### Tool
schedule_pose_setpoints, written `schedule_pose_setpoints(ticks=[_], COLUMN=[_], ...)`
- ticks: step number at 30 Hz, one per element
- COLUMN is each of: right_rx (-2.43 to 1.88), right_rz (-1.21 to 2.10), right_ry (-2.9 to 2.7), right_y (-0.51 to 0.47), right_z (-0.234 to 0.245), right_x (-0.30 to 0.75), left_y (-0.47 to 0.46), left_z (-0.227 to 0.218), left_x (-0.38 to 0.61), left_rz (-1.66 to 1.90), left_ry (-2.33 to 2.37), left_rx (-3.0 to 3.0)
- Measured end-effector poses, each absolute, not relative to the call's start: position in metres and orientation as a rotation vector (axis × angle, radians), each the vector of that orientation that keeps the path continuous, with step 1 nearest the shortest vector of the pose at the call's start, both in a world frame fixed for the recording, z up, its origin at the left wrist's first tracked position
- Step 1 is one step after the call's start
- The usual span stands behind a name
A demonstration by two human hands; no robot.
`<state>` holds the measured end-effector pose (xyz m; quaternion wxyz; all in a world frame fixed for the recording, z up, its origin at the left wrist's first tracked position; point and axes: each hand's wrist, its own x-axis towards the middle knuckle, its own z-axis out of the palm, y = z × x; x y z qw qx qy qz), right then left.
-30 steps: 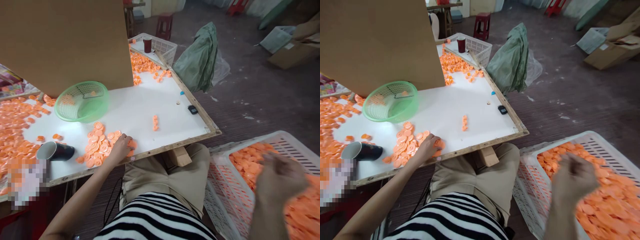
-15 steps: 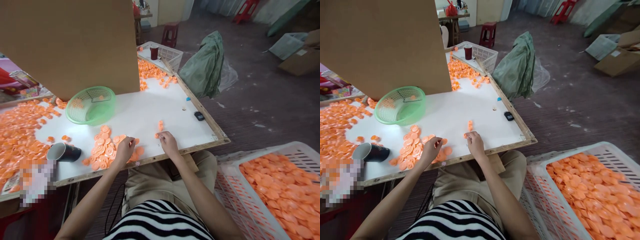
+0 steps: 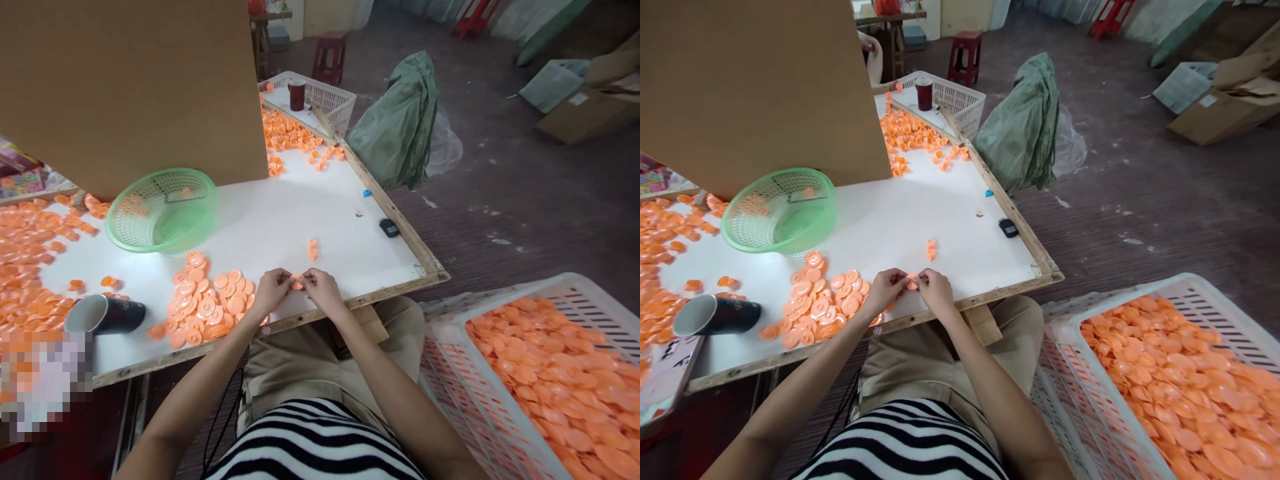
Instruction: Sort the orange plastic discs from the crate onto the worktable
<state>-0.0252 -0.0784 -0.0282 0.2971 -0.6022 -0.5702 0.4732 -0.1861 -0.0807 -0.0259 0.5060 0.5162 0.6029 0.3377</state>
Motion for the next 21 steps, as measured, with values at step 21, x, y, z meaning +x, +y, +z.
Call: schedule_pose_setpoints(ticks=[21], right_rx=[-1.649], right_rz=[1.738], right_ry=[-1.345], right_y=[-0.055], right_z=[-0.021], right_x=[-0.024], left_y=[-0.056], left_z=[-0.012], left_x=[-0.176], left_rz=[0.447], left_ry=[1.457], left_rx=[1.012])
